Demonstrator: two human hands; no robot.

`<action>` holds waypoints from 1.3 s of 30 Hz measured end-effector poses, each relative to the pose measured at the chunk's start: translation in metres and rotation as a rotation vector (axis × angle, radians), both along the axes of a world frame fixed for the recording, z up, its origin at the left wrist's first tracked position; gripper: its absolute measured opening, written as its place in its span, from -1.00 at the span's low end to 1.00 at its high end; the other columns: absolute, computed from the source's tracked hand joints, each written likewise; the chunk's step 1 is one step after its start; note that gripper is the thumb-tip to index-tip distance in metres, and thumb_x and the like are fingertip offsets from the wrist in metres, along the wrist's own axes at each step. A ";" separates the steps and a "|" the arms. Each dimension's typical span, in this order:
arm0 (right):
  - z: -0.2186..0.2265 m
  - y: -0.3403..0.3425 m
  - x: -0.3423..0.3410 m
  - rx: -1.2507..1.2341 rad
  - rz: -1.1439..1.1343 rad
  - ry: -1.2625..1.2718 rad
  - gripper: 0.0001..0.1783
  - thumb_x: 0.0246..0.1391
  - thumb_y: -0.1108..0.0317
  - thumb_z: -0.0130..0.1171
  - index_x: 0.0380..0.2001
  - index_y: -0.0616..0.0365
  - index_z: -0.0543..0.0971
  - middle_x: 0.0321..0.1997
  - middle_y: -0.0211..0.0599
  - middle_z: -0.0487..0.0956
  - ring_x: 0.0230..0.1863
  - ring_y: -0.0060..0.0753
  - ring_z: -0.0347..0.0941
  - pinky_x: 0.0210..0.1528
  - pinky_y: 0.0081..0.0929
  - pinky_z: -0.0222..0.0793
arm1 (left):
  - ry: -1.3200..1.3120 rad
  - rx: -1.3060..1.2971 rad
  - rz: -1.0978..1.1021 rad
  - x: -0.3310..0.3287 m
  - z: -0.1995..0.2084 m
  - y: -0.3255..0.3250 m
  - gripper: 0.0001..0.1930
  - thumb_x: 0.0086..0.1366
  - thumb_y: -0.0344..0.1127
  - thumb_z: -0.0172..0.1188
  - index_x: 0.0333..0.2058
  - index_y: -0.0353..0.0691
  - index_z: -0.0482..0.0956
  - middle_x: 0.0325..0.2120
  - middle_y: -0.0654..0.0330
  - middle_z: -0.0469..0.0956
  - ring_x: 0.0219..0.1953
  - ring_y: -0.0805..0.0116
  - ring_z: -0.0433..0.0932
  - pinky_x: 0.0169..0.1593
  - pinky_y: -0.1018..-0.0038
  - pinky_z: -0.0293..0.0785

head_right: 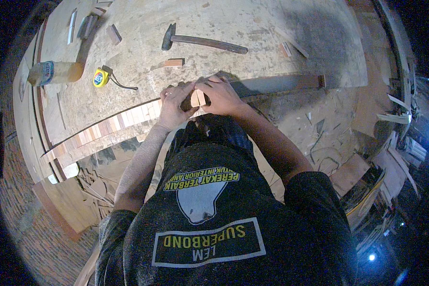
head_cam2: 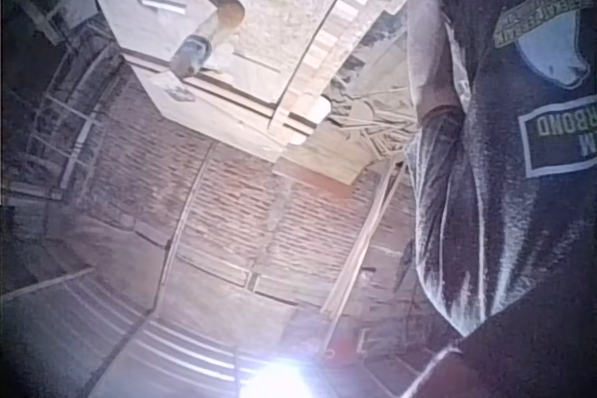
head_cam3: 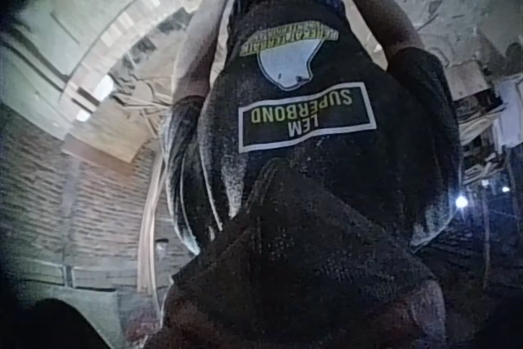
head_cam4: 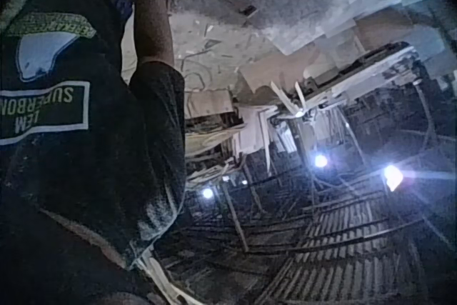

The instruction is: The person assembles small wooden pieces by hand and with a hammer, positioning them onto a longer wooden base on a workbench.

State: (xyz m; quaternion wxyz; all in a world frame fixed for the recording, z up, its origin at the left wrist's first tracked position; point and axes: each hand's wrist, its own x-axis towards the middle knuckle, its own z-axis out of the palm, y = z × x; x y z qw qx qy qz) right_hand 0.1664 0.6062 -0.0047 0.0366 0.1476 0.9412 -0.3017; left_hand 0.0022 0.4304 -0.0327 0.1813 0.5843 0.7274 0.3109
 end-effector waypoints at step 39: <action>-0.018 -0.004 -0.004 -0.019 -0.057 0.123 -0.17 -0.24 0.22 0.57 0.22 -0.09 0.55 -0.05 -0.03 0.65 0.20 0.16 0.52 0.25 0.11 0.41 | -0.150 -0.093 0.020 -0.001 0.007 0.005 0.22 -0.01 -0.37 0.61 0.62 -0.01 0.10 0.05 0.06 0.66 0.18 -0.04 0.57 0.39 0.00 0.31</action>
